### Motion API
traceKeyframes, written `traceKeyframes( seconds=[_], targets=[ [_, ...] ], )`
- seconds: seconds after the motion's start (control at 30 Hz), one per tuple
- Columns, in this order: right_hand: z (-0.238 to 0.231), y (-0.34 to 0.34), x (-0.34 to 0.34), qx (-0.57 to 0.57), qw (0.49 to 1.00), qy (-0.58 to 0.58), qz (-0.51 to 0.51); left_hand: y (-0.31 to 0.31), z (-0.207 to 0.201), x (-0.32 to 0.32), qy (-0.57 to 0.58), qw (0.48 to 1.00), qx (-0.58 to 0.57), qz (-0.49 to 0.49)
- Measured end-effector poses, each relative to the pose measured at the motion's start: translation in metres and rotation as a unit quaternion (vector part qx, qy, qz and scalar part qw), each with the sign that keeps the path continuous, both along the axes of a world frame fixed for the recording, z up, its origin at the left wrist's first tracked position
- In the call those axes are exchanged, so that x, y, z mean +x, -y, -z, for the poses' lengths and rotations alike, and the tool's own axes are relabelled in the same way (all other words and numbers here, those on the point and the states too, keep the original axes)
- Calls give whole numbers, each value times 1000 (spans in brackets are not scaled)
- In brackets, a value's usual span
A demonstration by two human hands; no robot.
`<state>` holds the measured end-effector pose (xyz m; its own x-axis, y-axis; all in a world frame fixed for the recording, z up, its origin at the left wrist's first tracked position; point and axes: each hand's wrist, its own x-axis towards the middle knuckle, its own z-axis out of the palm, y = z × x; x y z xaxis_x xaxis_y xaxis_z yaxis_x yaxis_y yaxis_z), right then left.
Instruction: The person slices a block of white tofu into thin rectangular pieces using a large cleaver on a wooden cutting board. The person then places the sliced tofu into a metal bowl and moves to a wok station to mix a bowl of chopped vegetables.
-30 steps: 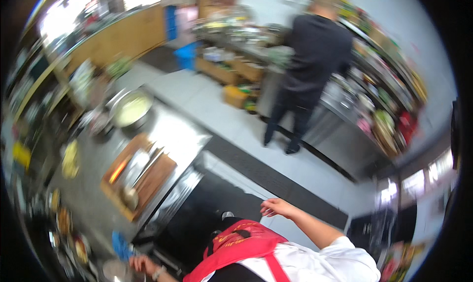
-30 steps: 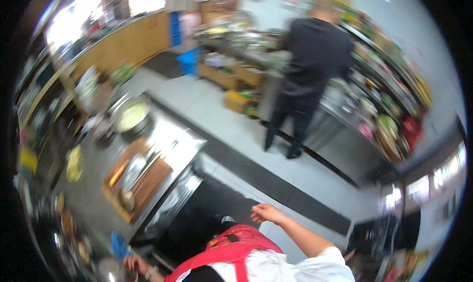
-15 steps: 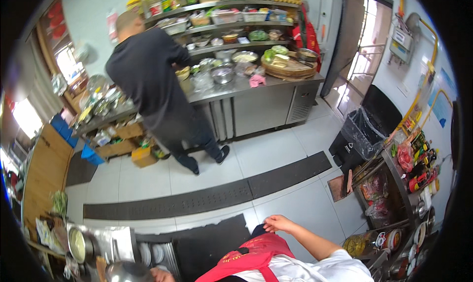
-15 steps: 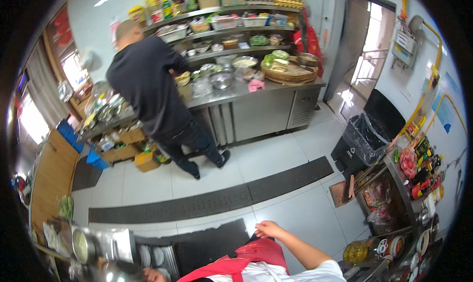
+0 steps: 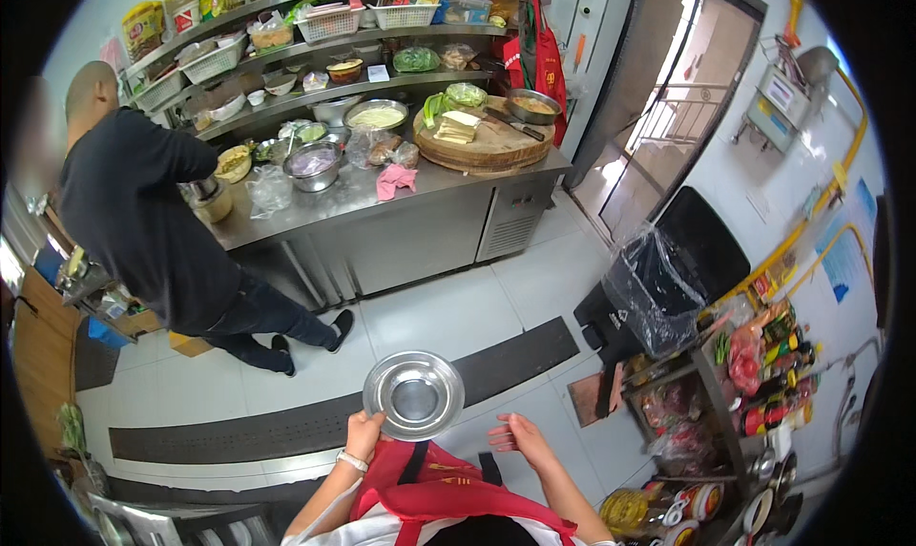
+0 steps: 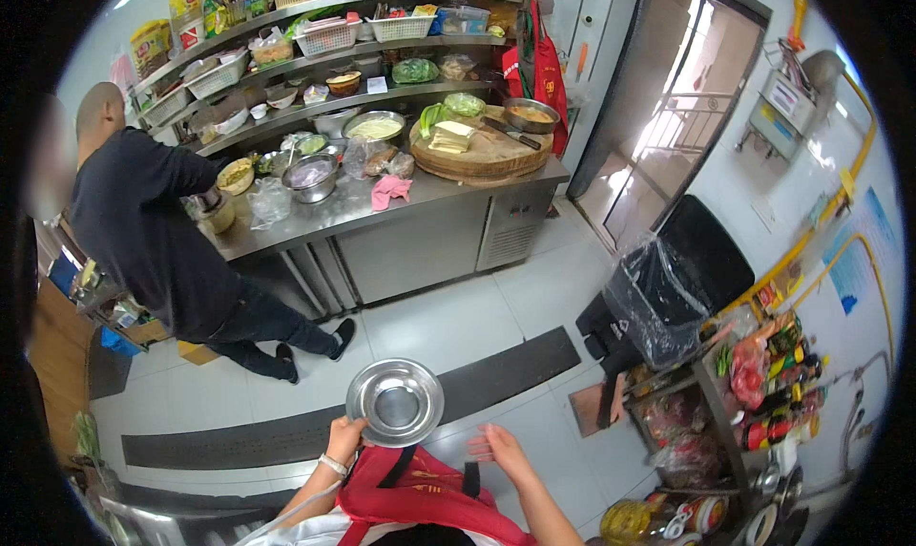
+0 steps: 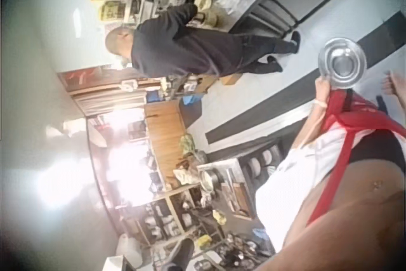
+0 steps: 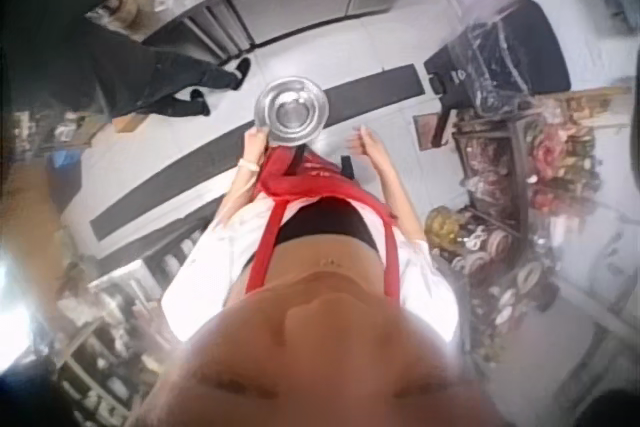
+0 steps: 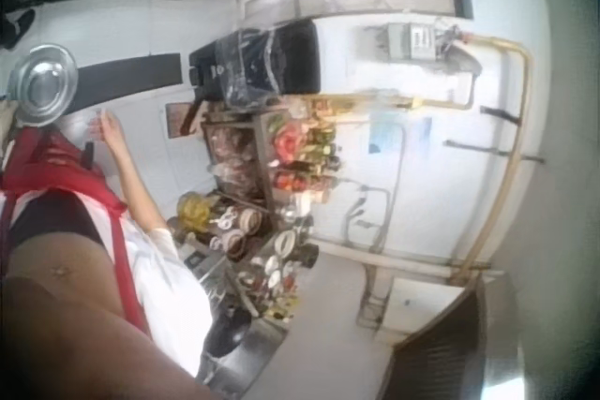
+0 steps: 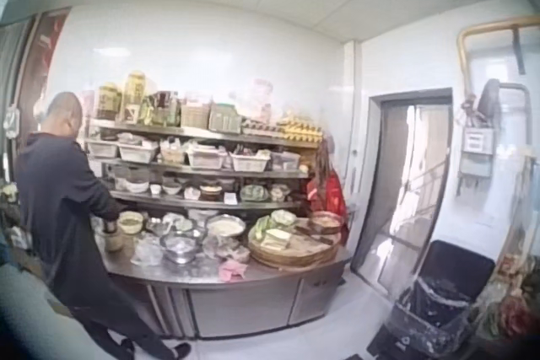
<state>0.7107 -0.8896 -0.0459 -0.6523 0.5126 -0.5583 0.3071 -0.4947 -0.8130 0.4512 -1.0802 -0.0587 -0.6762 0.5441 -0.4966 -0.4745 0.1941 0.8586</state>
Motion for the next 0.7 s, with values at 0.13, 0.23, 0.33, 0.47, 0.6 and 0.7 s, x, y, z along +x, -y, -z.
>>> traceKeyframes(
  seconds=[0.13, 0.23, 0.33, 0.47, 0.6, 0.7],
  targets=[
    [-14, -90, -81, 31, 999, 15, -34, -111, 16, -44, -20, 995, -14, 95],
    [-2, -166, -127, 87, 996, 18, 4, -210, 17, -82, -76, 983, 36, 165],
    [-3, -249, -167, 115, 993, 2, 26, -303, 17, -124, -126, 963, 71, 229],
    [-34, -364, -222, 104, 984, 23, 145, -430, -32, -187, -25, 946, 125, 297],
    [-39, -480, -268, 95, 972, 36, 213, -527, -48, -240, 57, 948, 189, 251],
    [-47, -556, -314, 109, 974, 2, 197, -585, -44, -275, 132, 959, 187, 170]
  ],
)
